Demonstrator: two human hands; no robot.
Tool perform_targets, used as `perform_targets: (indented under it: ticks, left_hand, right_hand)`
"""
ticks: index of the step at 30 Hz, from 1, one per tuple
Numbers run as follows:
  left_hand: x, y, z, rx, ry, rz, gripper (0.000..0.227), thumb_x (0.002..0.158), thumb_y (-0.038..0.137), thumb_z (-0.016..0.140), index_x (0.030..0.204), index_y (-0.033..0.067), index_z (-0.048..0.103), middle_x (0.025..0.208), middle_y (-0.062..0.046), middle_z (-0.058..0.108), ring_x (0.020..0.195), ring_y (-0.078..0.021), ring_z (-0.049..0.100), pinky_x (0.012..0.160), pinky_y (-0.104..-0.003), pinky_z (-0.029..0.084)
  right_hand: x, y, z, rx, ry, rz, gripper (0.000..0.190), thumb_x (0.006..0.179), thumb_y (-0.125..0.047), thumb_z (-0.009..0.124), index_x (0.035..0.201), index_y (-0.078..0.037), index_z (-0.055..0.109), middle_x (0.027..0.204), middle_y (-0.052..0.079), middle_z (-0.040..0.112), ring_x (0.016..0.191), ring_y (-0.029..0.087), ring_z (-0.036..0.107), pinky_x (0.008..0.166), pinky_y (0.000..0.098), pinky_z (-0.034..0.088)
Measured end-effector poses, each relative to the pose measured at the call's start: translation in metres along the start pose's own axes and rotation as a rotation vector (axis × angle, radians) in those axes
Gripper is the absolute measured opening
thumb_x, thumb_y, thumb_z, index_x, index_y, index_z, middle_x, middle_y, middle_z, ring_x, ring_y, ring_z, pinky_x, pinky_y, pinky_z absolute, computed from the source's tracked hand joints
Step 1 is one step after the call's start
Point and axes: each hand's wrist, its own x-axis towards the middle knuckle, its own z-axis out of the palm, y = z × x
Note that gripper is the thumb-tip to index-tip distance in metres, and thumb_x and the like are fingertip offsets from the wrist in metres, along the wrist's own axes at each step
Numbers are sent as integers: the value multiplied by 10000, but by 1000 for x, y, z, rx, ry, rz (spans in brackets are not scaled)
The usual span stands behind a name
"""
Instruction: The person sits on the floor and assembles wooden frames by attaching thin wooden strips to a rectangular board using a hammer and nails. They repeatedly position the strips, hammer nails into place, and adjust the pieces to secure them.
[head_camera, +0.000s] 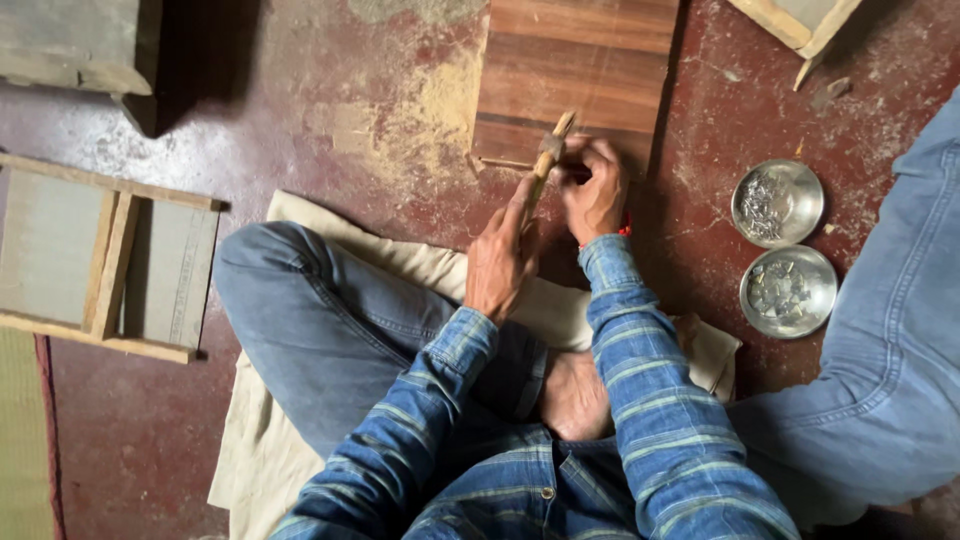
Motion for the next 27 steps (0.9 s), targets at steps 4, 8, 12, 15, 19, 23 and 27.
perform_targets:
  ticks: [4, 8, 12, 15, 19, 23, 27]
  left_hand:
    - [-3, -2, 1, 8, -24, -31, 637, 1030, 176, 605, 1605, 202, 334, 1021, -201, 662, 741, -381, 669, 630, -482, 529]
    - [-2, 2, -2, 32, -65, -27, 643, 1036, 142, 581, 1618, 208, 315, 1035, -200, 655, 728, -396, 647, 619, -497, 516]
    - [3, 4, -9, 16, -15, -1, 671, 1010, 136, 584, 1627, 223, 333, 1059, -216, 646, 789, -413, 655, 663, -509, 524]
    - [-6, 6, -4, -3, -46, 20, 633, 1022, 141, 566, 1606, 228, 338, 1071, -182, 670, 770, -405, 655, 609, -496, 514]
    - [4, 7, -6, 58, -31, -6, 622, 1037, 157, 585, 1605, 200, 333, 1069, -215, 639, 768, -430, 636, 635, -520, 511]
    - [5, 5, -9, 45, -22, -35, 619, 1023, 147, 576, 1597, 195, 350, 1054, -204, 644, 748, -417, 644, 616, -510, 510]
    - [-6, 6, -17, 9, 27, 31, 611, 1014, 160, 607, 1576, 185, 368, 1037, -223, 627, 752, -436, 627, 630, -523, 494]
  right_hand:
    - [-4, 4, 3, 137, -19, 150, 180, 804, 24, 755, 970, -1, 689, 1121, 96, 662, 955, 226, 727, 843, 326, 634]
    - [-3, 7, 0, -57, 51, -108, 152, 803, 23, 800, 918, 27, 701, 1113, 126, 675, 958, 285, 707, 844, 370, 597]
    - [2, 2, 6, 163, 14, 41, 181, 795, -13, 750, 969, 10, 705, 1093, 107, 670, 936, 266, 728, 828, 342, 619]
    - [-4, 14, 1, 71, -1, 55, 136, 836, -14, 786, 910, 29, 680, 1041, 128, 668, 885, 261, 728, 778, 327, 605]
    - [3, 10, 8, 231, 25, 119, 212, 860, -2, 732, 1068, -25, 701, 1032, 76, 730, 930, 243, 738, 839, 308, 601]
    - [1, 4, -3, 82, -5, -99, 119, 826, 7, 816, 922, -9, 747, 1097, 103, 714, 984, 255, 714, 866, 333, 580]
    - [0, -5, -8, 212, -79, -24, 112, 840, 32, 787, 929, -24, 748, 1155, 79, 696, 1022, 190, 710, 881, 292, 605]
